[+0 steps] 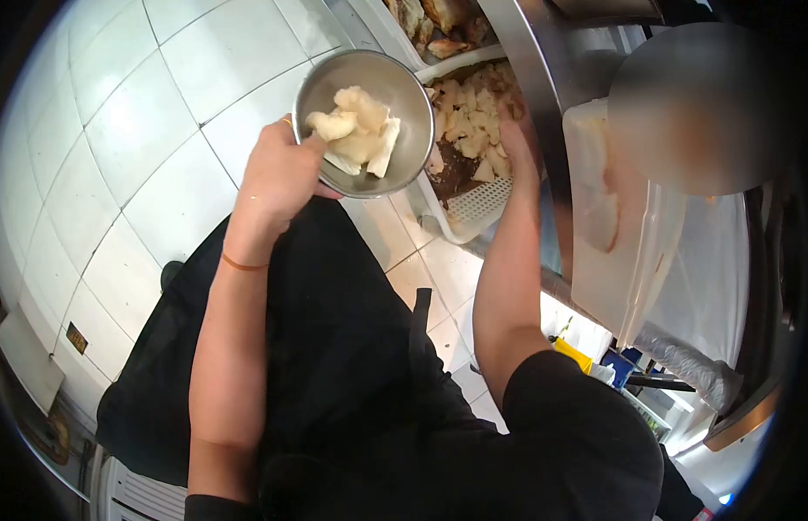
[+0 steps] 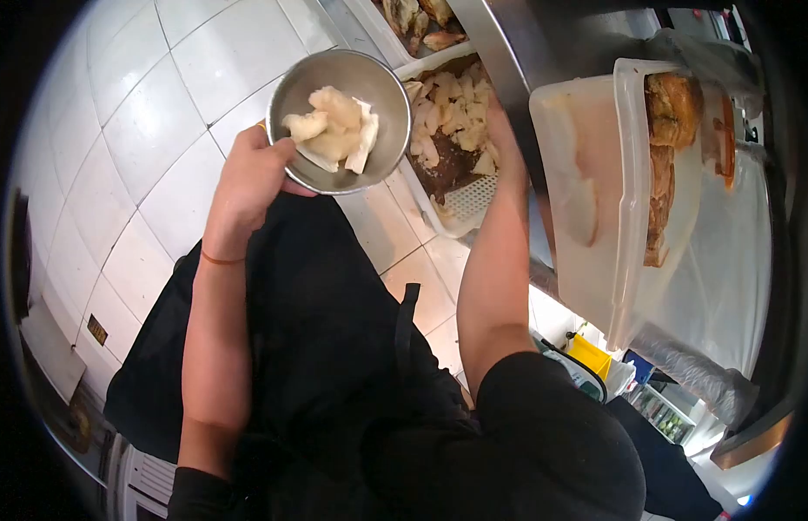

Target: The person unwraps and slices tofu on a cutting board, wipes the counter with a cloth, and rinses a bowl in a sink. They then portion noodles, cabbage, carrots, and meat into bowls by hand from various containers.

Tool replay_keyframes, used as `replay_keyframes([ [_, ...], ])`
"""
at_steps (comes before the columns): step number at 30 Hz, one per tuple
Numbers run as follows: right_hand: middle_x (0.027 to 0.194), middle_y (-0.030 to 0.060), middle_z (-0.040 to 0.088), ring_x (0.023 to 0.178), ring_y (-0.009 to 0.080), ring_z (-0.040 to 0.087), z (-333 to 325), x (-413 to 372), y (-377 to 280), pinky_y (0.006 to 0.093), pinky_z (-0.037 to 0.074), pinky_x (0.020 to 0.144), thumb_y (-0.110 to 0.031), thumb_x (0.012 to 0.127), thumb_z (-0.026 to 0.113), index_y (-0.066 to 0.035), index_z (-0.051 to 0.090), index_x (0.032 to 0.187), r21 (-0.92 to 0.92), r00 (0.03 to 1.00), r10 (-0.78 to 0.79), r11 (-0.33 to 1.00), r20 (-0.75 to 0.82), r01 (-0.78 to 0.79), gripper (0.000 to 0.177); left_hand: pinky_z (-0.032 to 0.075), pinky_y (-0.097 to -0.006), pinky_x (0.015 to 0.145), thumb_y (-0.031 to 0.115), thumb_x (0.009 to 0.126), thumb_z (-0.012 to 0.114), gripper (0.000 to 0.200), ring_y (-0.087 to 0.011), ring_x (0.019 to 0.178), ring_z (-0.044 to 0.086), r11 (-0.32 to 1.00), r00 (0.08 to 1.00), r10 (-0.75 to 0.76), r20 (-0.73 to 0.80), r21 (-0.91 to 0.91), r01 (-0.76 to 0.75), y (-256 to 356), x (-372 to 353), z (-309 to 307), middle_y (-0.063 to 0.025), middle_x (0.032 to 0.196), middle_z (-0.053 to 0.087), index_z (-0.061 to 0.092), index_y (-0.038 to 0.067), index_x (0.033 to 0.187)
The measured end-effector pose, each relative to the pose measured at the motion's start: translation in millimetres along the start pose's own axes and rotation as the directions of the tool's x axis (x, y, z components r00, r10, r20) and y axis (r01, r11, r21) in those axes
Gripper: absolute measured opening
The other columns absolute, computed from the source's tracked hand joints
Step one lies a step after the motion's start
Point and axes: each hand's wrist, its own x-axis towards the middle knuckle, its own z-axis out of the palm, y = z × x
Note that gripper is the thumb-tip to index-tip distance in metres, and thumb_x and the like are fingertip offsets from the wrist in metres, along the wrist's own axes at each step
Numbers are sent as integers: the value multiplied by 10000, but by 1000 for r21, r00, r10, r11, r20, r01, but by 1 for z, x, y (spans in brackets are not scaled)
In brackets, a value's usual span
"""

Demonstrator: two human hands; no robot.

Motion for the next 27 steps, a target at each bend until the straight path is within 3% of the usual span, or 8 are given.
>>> replay_keyframes([
  [3,1243,150,606,1179,330,546,4,17,72,430,442,975,-308,798,736,-91,515,1306,-539,979,-62,827,196,161,596,614,-307,592,42,842,466,314,-268,731,685,994,999,17,-31,-110,-20,7,-3,-2,-234,937,627,496,-202,1037],
  [5,1226,164,616,1191,334,547,7,-15,52,419,419,1001,-208,710,803,-86,464,1321,-647,987,-134,746,88,159,709,615,-304,589,43,842,471,310,-269,722,686,989,995,54,-83,-130,-64,9,-3,-5,-245,935,626,492,-202,1031],
  [8,1235,163,612,1171,321,563,16,-33,73,416,431,991,-137,697,811,-102,436,1356,-626,990,128,778,59,-63,759,612,-289,588,47,845,480,308,-262,728,684,988,995,38,-91,-145,-51,9,0,-11,-247,932,629,495,-203,1024],
  [12,1362,133,526,1271,294,485,19,-32,82,365,399,1051,-157,672,832,-74,494,1321,-642,986,166,759,32,-108,737,610,-280,591,37,848,469,311,-253,743,683,984,995,69,-75,-160,-81,12,2,-18,-241,925,637,503,-206,1039],
  [18,1206,155,626,1166,321,570,6,-34,57,397,463,957,-260,646,840,-99,569,1261,-550,989,134,822,-66,-148,691,614,-286,595,27,853,444,331,-244,746,681,977,992,101,-75,-179,-114,8,9,-19,-240,937,643,508,-195,1091],
  [20,1197,163,627,1127,319,593,2,-36,47,379,470,950,-312,623,840,-93,589,1243,-477,956,281,831,-82,-285,703,612,-288,600,31,866,441,342,-260,741,689,974,990,111,-84,-188,-125,10,8,-19,-254,958,640,495,-208,1105],
  [24,1162,158,636,1054,306,621,2,-37,55,367,489,916,-270,645,835,-87,611,1219,-402,974,226,893,5,-205,643,614,-296,610,30,878,437,353,-280,768,696,981,991,83,-107,-168,-100,13,8,-19,-266,1007,629,483,-216,1127],
  [27,1115,128,651,1000,248,633,14,-27,73,359,511,842,-214,686,817,-89,617,1211,-300,997,10,953,-74,-32,576,617,-300,614,26,882,437,348,-282,790,693,985,995,64,-76,-157,-76,11,12,-25,-258,1012,630,487,-204,1139],
])
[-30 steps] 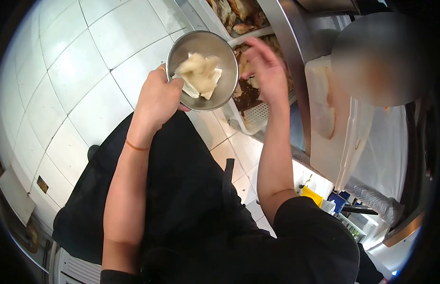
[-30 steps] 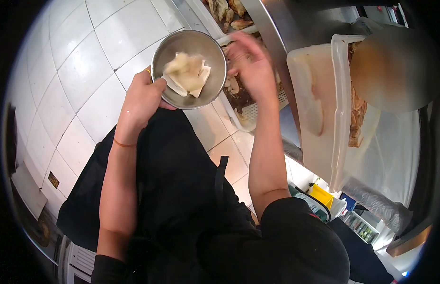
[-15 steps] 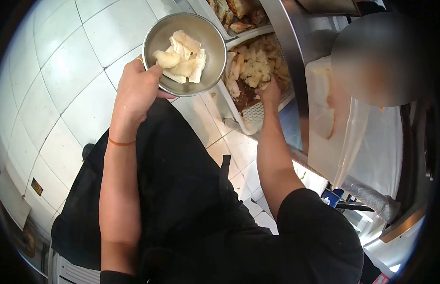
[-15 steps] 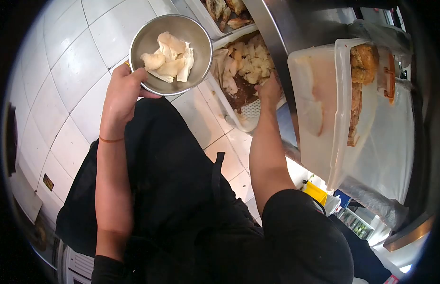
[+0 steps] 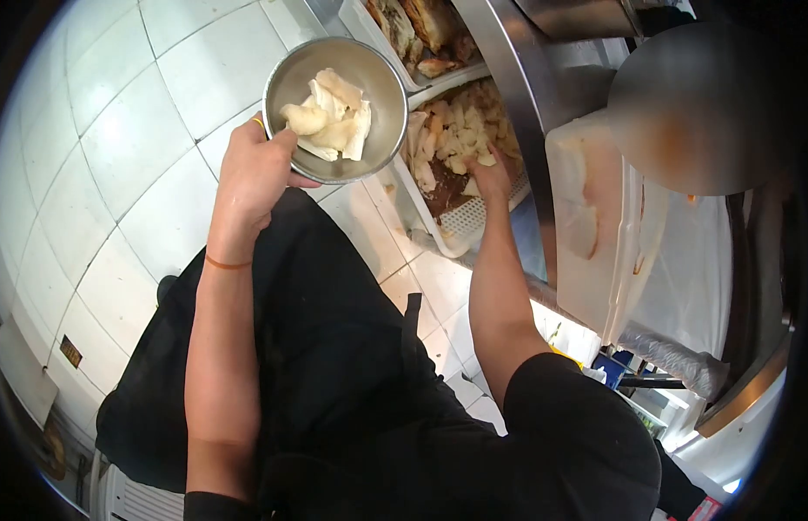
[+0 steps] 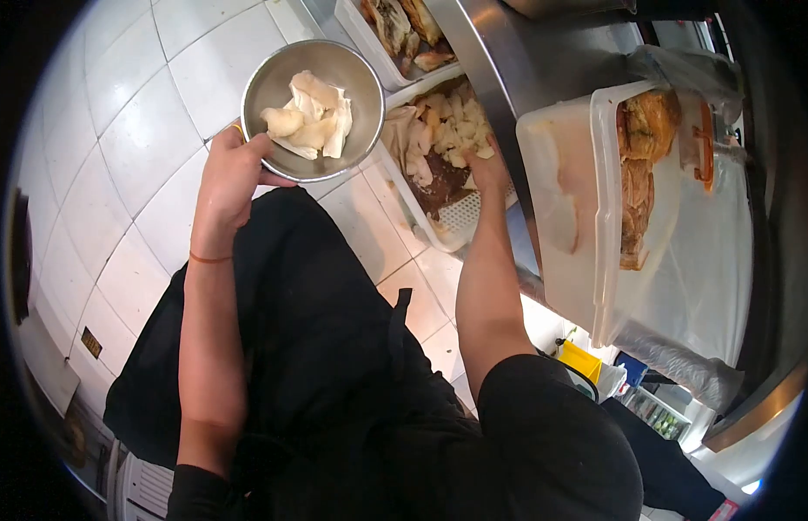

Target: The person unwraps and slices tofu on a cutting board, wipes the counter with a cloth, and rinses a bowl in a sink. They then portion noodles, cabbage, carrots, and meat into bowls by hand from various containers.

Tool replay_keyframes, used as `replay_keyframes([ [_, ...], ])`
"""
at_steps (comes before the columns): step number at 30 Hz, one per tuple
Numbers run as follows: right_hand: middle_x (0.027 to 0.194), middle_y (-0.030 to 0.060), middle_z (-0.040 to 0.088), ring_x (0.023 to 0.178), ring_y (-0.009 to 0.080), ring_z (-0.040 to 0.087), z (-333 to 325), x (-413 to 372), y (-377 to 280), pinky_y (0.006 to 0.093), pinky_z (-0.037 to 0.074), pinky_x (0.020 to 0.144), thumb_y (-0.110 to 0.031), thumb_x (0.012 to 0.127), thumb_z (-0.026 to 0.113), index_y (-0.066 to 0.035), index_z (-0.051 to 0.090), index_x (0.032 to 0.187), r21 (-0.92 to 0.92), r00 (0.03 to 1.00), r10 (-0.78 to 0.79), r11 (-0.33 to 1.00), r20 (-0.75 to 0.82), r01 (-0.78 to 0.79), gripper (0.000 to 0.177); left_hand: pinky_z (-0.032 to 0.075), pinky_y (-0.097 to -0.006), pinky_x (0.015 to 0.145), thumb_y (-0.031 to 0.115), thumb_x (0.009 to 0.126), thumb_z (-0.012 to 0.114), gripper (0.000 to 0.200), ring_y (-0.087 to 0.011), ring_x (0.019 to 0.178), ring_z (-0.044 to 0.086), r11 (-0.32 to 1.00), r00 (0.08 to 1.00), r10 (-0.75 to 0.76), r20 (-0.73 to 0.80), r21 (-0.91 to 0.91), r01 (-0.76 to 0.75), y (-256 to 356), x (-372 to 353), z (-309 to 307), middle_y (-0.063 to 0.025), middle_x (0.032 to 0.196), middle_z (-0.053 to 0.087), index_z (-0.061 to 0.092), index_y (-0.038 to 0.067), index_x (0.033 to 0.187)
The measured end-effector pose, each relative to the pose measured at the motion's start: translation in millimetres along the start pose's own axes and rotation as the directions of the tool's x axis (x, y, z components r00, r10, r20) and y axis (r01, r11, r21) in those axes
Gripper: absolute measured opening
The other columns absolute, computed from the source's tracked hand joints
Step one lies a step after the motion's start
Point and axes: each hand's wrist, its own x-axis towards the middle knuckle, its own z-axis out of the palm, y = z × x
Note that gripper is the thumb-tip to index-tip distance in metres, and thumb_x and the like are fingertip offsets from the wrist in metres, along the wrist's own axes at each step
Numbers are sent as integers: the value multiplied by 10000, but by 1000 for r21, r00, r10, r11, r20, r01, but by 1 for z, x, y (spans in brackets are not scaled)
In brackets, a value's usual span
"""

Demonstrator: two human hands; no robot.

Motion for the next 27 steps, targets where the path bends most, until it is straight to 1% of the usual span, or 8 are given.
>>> replay_keyframes([
  [3,1128,90,637,1009,201,615,9,19,26,317,497,836,-206,735,809,-94,605,1233,170,949,229,948,217,-268,549,617,-311,595,23,884,437,344,-279,771,691,999,999,21,-28,-37,-22,9,-3,3,-250,1000,637,489,-199,1141],
  [5,1183,83,609,1026,176,597,-6,12,17,279,484,834,-212,766,804,-104,587,1259,419,812,487,696,322,-583,550,616,-319,582,21,885,436,341,-278,766,690,999,1000,19,-11,-29,-20,1,7,0,-248,998,639,491,-190,1147],
  [7,1203,82,594,1016,184,596,-17,-10,3,281,488,851,-155,804,767,-116,562,1289,743,833,454,427,316,-515,528,613,-335,549,16,889,435,336,-275,748,687,998,1000,2,-7,-58,-2,3,12,-6,-239,1001,643,499,-161,1168],
  [10,1236,69,577,1053,188,582,-48,-65,-89,316,484,887,-83,828,715,-107,609,1232,817,934,354,527,41,-235,418,612,-342,543,12,895,434,328,-274,748,692,996,996,-54,67,-67,59,3,22,-17,-230,992,649,508,-140,1176],
  [14,1138,119,624,1001,251,609,-95,-113,-225,333,465,866,-40,777,709,-121,642,1211,469,842,-471,700,-263,538,446,610,-356,517,5,865,459,320,-270,719,686,985,978,-170,125,3,171,39,6,-37,-201,934,658,531,-129,1146],
  [20,1295,138,554,1232,304,513,-194,-127,-353,397,389,998,40,842,596,-117,629,1247,379,740,-663,717,110,586,436,600,-335,510,9,868,469,361,-253,716,679,977,974,-201,107,96,191,142,-45,-88,-184,972,659,531,-87,1211],
  [23,1222,167,602,1067,364,610,-261,-134,-380,349,495,907,41,871,581,-44,615,1223,794,806,-432,604,405,-75,364,607,-334,521,-13,844,470,376,-261,772,686,969,963,-242,122,78,233,212,-75,-99,-194,1005,645,520,-96,1207],
  [27,1214,154,605,1048,368,613,-325,-144,-407,360,497,895,28,863,598,-17,625,1156,698,793,-593,628,142,345,298,626,-373,537,-39,803,479,360,-279,756,679,971,954,-237,185,58,230,298,-109,-98,-189,1002,636,508,-133,1149],
])
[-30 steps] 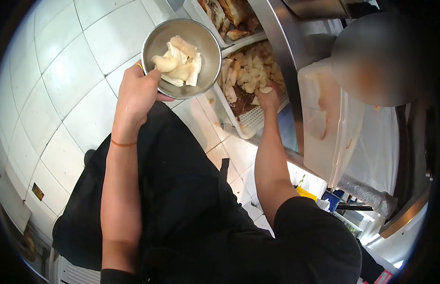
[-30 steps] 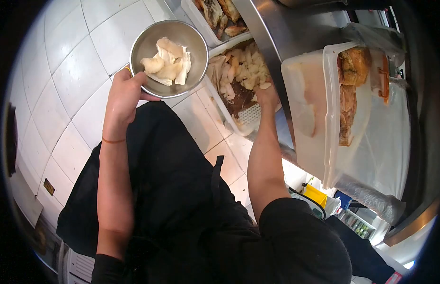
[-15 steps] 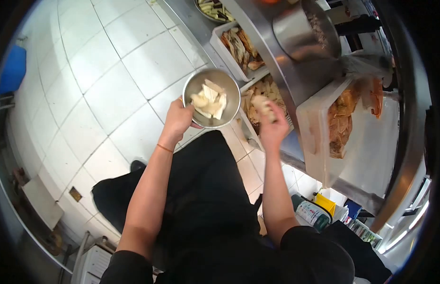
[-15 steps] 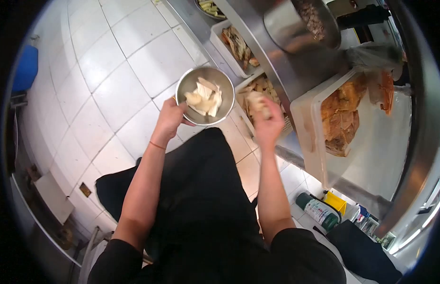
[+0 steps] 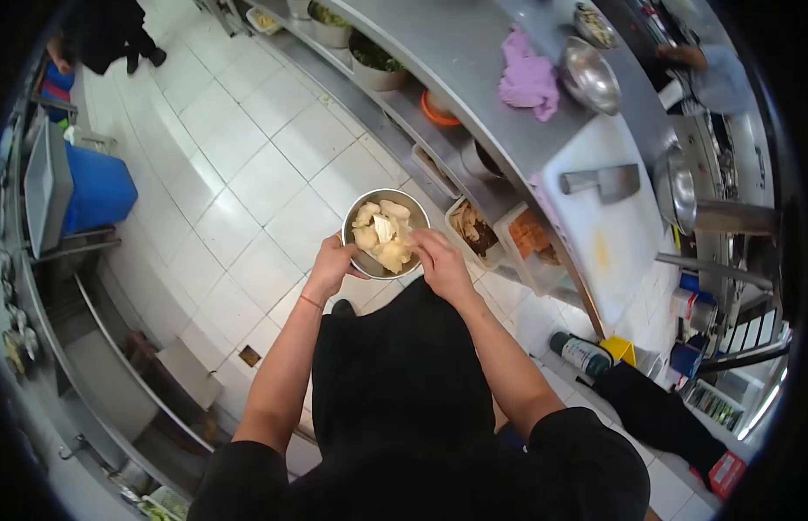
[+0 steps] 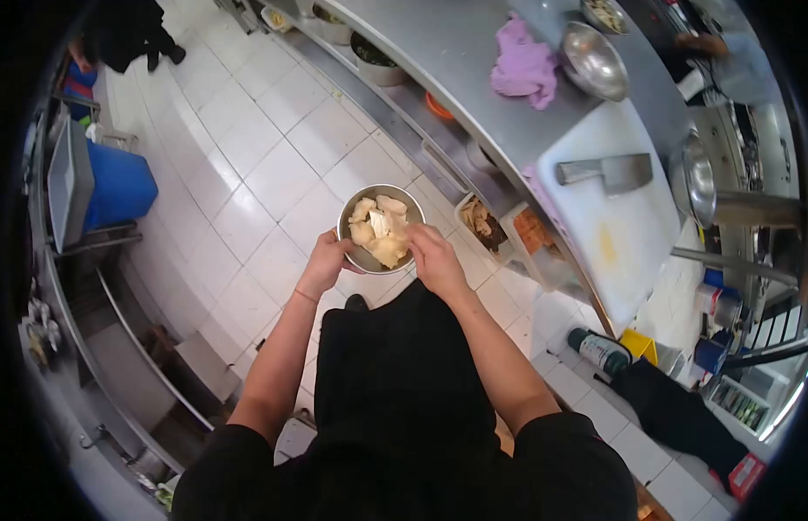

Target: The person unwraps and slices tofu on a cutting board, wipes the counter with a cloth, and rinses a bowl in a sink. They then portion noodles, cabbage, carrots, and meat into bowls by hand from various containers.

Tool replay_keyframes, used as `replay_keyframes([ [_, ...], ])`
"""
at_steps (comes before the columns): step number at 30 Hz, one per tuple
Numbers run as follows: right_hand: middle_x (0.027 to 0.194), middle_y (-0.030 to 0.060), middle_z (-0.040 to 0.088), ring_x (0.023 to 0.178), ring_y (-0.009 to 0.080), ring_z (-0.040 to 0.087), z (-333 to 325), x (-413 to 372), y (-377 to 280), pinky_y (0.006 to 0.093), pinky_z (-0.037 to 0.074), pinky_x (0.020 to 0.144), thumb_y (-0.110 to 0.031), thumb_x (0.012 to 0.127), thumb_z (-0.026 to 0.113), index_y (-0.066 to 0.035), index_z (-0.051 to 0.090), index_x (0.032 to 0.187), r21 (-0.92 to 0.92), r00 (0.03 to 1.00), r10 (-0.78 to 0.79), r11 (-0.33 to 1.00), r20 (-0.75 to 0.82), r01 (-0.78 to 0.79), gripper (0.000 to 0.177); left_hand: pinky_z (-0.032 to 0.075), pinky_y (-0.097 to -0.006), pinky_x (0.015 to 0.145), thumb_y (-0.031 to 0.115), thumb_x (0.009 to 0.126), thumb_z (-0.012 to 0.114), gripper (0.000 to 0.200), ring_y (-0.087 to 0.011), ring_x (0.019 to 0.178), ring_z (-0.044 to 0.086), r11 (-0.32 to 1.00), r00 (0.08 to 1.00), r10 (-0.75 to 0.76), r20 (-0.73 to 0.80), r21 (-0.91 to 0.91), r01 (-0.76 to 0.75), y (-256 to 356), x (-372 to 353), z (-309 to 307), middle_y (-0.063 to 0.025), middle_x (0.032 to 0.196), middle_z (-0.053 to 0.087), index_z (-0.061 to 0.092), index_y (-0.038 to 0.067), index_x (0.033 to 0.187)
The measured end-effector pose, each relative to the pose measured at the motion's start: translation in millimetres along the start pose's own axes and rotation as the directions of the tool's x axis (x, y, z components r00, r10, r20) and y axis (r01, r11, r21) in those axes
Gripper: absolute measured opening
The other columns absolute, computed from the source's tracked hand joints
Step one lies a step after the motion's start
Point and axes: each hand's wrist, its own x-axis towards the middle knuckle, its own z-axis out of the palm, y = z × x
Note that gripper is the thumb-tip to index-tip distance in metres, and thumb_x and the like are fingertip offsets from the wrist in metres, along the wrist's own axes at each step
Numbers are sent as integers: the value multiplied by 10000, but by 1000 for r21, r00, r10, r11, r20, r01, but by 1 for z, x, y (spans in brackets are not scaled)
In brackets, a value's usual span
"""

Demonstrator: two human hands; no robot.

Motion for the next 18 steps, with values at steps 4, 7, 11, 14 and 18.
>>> replay_keyframes([
  [4,956,123,655,792,277,621,-52,25,-70,338,515,708,-68,848,669,-13,625,1057,-277,855,-55,955,-517,-106,221,625,-404,547,-44,787,482,372,-287,795,675,997,999,-32,31,67,30,71,-41,19,-191,993,633,512,-140,1145],
  [7,712,116,612,626,220,619,-78,28,-65,345,508,582,-114,870,667,-1,602,975,322,842,482,859,-244,-398,167,546,-332,655,-10,806,538,337,-212,803,666,977,999,-48,21,209,42,133,-65,51,-144,1039,649,573,-122,1122],
  [11,626,62,567,419,127,534,-162,48,-69,277,417,378,-129,891,644,-16,535,819,569,817,574,691,-57,-446,173,585,-357,742,42,857,575,381,-247,918,668,948,974,-106,198,314,39,205,-56,118,-165,1089,653,553,-91,1212],
  [14,687,66,585,510,153,592,-235,71,-28,305,499,431,-114,886,629,-2,549,837,719,777,580,646,-243,-257,146,551,-351,831,111,930,574,381,-252,1028,641,975,933,-5,361,209,-76,248,-24,188,-168,1161,629,529,-89,1252],
  [18,767,102,615,612,193,634,-341,98,36,335,561,495,-60,854,605,50,585,880,740,599,625,668,-501,-78,115,533,-318,874,183,973,566,393,-220,1049,634,954,880,96,466,208,-214,282,8,235,-144,1175,631,526,-72,1269],
])
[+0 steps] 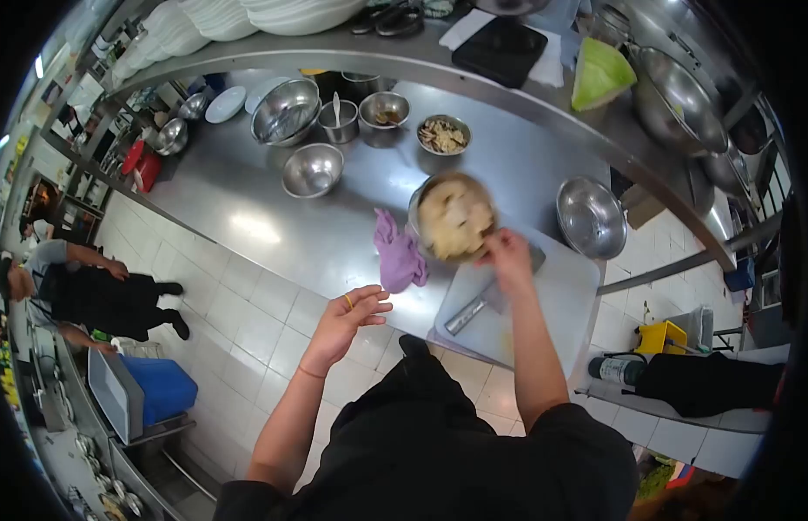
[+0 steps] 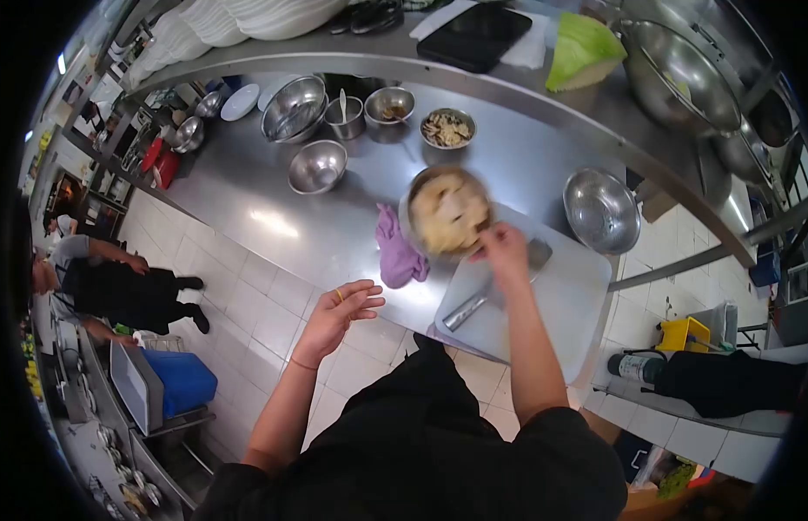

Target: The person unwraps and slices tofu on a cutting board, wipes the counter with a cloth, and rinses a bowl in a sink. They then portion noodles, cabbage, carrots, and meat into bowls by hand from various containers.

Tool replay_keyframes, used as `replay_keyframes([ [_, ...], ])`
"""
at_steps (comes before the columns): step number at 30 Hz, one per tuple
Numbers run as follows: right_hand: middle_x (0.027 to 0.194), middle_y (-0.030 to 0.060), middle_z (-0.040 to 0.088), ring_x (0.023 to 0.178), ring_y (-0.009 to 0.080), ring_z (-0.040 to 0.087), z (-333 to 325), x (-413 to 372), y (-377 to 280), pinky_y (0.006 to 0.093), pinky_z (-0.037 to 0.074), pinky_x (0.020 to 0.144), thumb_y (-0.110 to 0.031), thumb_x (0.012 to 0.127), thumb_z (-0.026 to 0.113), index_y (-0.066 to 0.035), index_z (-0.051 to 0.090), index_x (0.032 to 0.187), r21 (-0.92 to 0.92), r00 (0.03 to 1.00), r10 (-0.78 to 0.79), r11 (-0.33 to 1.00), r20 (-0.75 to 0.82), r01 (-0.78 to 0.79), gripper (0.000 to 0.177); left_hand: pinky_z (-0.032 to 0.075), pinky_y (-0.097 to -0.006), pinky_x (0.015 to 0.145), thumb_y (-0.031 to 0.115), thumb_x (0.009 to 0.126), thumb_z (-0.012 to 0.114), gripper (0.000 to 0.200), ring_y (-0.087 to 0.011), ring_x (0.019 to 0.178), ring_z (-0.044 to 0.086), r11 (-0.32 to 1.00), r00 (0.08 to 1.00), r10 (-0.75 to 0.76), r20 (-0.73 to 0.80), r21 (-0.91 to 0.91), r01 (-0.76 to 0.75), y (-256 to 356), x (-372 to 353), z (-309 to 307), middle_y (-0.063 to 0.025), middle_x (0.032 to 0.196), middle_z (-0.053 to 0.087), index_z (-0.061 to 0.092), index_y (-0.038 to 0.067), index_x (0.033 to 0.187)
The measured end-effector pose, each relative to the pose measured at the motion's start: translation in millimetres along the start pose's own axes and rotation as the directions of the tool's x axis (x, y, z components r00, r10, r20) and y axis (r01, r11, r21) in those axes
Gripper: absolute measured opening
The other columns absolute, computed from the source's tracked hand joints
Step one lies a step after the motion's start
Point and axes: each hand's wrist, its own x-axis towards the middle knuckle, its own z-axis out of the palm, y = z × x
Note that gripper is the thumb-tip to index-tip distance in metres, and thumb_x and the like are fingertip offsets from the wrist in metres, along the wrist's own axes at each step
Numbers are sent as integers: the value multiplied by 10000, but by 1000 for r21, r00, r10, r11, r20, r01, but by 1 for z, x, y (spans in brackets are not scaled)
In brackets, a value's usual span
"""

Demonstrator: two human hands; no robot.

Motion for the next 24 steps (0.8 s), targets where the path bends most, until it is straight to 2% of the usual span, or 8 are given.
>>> replay_keyframes([
  [10,944,172,604,780,265,621,-81,268,52,436,598,653,-150,920,601,21,474,1160,684,849,277,718,-450,129,321,550,-295,789,150,955,586,260,-172,974,649,952,978,-94,-188,271,143,-54,11,-87,-127,1075,682,676,-78,1044],
  [12,822,89,598,679,207,596,-48,229,19,337,545,586,-264,938,606,-15,552,1006,335,869,214,940,-447,-59,264,555,-293,766,149,938,608,247,-168,918,661,954,962,-85,-259,258,154,-51,7,-106,-129,1036,688,694,-79,979],
  [13,763,60,595,626,184,583,-36,206,-4,310,508,549,-327,934,610,-23,583,941,-153,926,162,962,-341,-225,305,555,-293,766,149,938,608,247,-168,918,661,958,960,-83,-268,243,151,-49,10,-116,-129,1036,688,694,-79,979],
  [14,703,30,591,573,161,570,-24,188,-18,284,471,512,-390,930,615,-31,613,877,-619,962,163,740,-217,-265,363,558,-294,745,168,929,624,264,-168,891,665,972,947,-39,-318,208,110,-46,20,-129,-134,1011,689,685,-81,991],
  [18,649,36,599,517,118,543,-24,172,4,289,445,467,-362,902,640,12,644,855,-835,975,123,543,184,89,377,561,-305,661,288,910,668,527,-183,757,655,969,792,133,-596,-90,-231,-1,118,-155,-179,1089,602,472,-85,1227],
  [20,677,28,602,543,113,556,5,149,-7,282,453,470,-296,907,636,-25,635,848,-624,987,63,780,148,44,278,565,-290,635,439,789,775,867,-283,874,649,977,714,183,-675,40,-212,34,184,-163,-273,1306,416,350,-118,1300],
  [22,706,19,608,574,130,578,31,145,-22,300,484,488,-301,894,668,-42,621,834,-893,983,173,449,57,-28,271,580,-345,601,176,801,718,607,-351,933,630,968,706,246,-664,199,-150,22,262,-190,-299,1304,400,371,-111,1207],
  [24,598,91,585,538,167,567,45,118,-28,356,465,500,-273,821,695,4,601,693,-888,971,238,452,30,-84,319,587,-391,648,73,812,659,491,-380,979,615,982,775,186,-604,141,-125,58,242,-196,-302,1294,405,383,-95,1182],
])
